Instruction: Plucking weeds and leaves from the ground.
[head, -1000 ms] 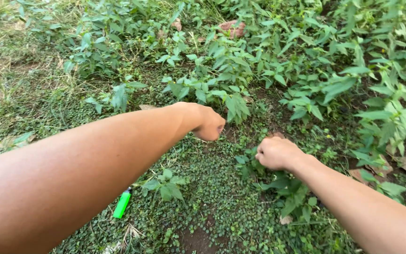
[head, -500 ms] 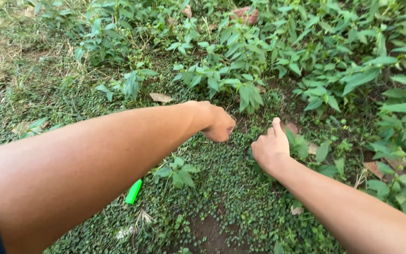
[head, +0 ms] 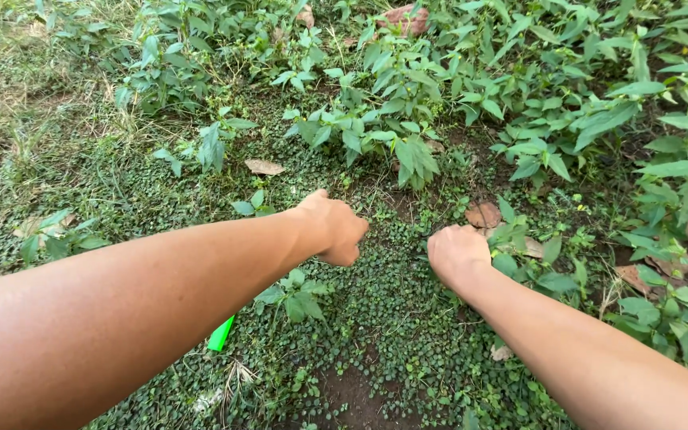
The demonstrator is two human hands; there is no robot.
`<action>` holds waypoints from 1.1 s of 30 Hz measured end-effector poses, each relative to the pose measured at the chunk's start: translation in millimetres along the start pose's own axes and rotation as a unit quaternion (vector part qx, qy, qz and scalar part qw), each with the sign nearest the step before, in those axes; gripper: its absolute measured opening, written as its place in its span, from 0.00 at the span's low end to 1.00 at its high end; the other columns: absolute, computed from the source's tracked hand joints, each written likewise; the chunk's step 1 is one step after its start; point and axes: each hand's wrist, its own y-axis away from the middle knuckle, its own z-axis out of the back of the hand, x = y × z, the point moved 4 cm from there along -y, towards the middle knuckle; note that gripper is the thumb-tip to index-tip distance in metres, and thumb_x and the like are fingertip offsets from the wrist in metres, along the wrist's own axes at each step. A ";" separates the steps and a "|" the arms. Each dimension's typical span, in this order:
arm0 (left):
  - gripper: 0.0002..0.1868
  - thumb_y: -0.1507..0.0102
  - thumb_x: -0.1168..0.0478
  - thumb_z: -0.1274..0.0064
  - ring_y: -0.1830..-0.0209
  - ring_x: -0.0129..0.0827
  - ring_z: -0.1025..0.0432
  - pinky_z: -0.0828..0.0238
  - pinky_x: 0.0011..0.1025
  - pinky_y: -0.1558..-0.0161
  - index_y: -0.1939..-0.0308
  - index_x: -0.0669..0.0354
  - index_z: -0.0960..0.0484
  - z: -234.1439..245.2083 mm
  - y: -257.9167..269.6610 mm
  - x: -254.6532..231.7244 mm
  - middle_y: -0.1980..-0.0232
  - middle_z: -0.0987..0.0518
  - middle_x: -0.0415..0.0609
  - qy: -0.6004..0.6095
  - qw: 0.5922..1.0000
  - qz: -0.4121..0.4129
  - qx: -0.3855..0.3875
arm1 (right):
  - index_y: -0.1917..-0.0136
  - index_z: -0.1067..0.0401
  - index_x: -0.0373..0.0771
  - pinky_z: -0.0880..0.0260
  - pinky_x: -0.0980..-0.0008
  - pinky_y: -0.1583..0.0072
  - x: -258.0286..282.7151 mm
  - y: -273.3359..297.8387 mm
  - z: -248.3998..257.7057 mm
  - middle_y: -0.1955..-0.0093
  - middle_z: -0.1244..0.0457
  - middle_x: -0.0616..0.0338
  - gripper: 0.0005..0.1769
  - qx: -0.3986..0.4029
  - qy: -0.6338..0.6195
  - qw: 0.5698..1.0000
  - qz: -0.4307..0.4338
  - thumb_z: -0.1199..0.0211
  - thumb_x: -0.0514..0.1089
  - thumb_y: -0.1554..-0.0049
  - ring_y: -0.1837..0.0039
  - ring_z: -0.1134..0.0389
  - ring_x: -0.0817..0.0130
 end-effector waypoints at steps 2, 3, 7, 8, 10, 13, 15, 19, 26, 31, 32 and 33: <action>0.19 0.37 0.49 0.50 0.41 0.43 0.24 0.43 0.50 0.32 0.45 0.51 0.17 6.0 5.9 18.7 0.45 0.17 0.50 -0.069 0.997 0.039 0.013 | 0.52 0.18 0.43 0.23 0.59 0.45 -0.7 -7.5 2.5 0.48 0.28 0.50 0.13 -0.013 0.002 1.000 0.003 0.44 0.44 0.40 0.45 0.26 0.53; 0.20 0.36 0.45 0.48 0.42 0.40 0.24 0.38 0.47 0.34 0.48 0.51 0.14 8.5 10.5 30.4 0.45 0.17 0.47 -0.135 0.988 0.076 0.026 | 0.51 0.18 0.43 0.22 0.59 0.45 0.3 -11.9 5.0 0.48 0.28 0.49 0.13 -0.022 0.005 1.000 0.005 0.44 0.45 0.39 0.45 0.25 0.53; 0.19 0.34 0.47 0.48 0.46 0.38 0.20 0.28 0.44 0.42 0.47 0.51 0.14 28.7 20.4 93.3 0.45 0.16 0.46 -0.100 0.980 0.174 -0.007 | 0.50 0.19 0.42 0.23 0.60 0.44 -0.2 -5.2 27.6 0.47 0.29 0.51 0.12 0.015 0.011 1.000 0.010 0.38 0.45 0.44 0.42 0.28 0.52; 0.18 0.35 0.47 0.46 0.46 0.38 0.20 0.27 0.41 0.44 0.48 0.50 0.13 30.5 25.6 100.8 0.45 0.16 0.46 -0.082 0.977 0.194 -0.026 | 0.50 0.19 0.43 0.23 0.60 0.44 0.7 -1.6 32.9 0.46 0.28 0.52 0.11 0.039 0.006 0.999 0.011 0.38 0.45 0.44 0.43 0.26 0.55; 0.18 0.36 0.48 0.45 0.46 0.38 0.21 0.25 0.38 0.46 0.48 0.50 0.12 28.3 32.6 106.7 0.44 0.15 0.46 -0.063 0.973 0.217 -0.043 | 0.50 0.19 0.43 0.23 0.60 0.44 2.7 3.9 40.4 0.46 0.28 0.54 0.11 0.063 0.002 0.998 0.017 0.38 0.44 0.43 0.44 0.25 0.57; 0.16 0.35 0.54 0.50 0.46 0.36 0.20 0.25 0.37 0.46 0.48 0.50 0.12 12.0 33.0 97.4 0.44 0.15 0.47 -0.071 0.975 0.209 0.004 | 0.50 0.19 0.44 0.23 0.60 0.44 8.1 8.6 45.3 0.46 0.28 0.54 0.12 0.082 0.021 0.996 0.036 0.40 0.46 0.42 0.45 0.24 0.59; 0.18 0.36 0.52 0.51 0.44 0.41 0.22 0.25 0.41 0.45 0.47 0.51 0.14 1.9 25.2 80.7 0.42 0.18 0.49 -0.070 0.987 0.146 0.013 | 0.50 0.19 0.44 0.25 0.60 0.43 9.8 11.5 47.9 0.46 0.28 0.55 0.12 0.109 0.024 0.993 0.042 0.38 0.48 0.43 0.44 0.25 0.59; 0.18 0.36 0.54 0.53 0.44 0.44 0.21 0.26 0.44 0.44 0.48 0.53 0.14 -3.4 14.5 49.5 0.43 0.17 0.52 -0.053 0.994 0.093 -0.004 | 0.51 0.19 0.43 0.23 0.59 0.44 4.8 6.1 32.5 0.48 0.28 0.54 0.11 0.102 0.031 0.993 0.040 0.39 0.46 0.43 0.46 0.24 0.59; 0.18 0.36 0.54 0.58 0.47 0.46 0.21 0.27 0.44 0.44 0.52 0.52 0.14 6.1 5.6 16.1 0.46 0.16 0.52 -0.042 0.998 -0.010 -0.038 | 0.55 0.22 0.40 0.25 0.56 0.43 -3.5 8.3 32.1 0.51 0.29 0.51 0.12 0.075 -0.006 0.993 0.095 0.39 0.48 0.46 0.46 0.27 0.53; 0.17 0.37 0.54 0.58 0.48 0.47 0.21 0.26 0.45 0.45 0.52 0.47 0.15 12.3 2.4 12.7 0.48 0.16 0.52 -0.003 0.998 -0.027 -0.050 | 0.57 0.22 0.38 0.24 0.55 0.44 -6.1 13.0 34.2 0.51 0.29 0.50 0.14 0.100 -0.004 0.990 0.100 0.41 0.50 0.44 0.47 0.26 0.52; 0.17 0.37 0.54 0.59 0.47 0.47 0.22 0.27 0.45 0.45 0.51 0.46 0.16 13.3 0.2 13.1 0.48 0.16 0.52 0.011 0.999 -0.022 -0.046 | 0.57 0.22 0.37 0.25 0.54 0.43 -7.8 13.3 33.3 0.51 0.29 0.49 0.15 0.098 -0.016 0.990 0.097 0.40 0.50 0.45 0.47 0.26 0.52; 0.18 0.37 0.54 0.59 0.47 0.47 0.22 0.27 0.45 0.44 0.50 0.45 0.16 13.5 -1.8 13.6 0.48 0.17 0.52 0.024 0.999 -0.017 -0.041 | 0.58 0.22 0.36 0.25 0.54 0.43 -8.6 13.7 32.0 0.52 0.29 0.48 0.15 0.096 -0.029 0.990 0.095 0.39 0.51 0.45 0.47 0.27 0.51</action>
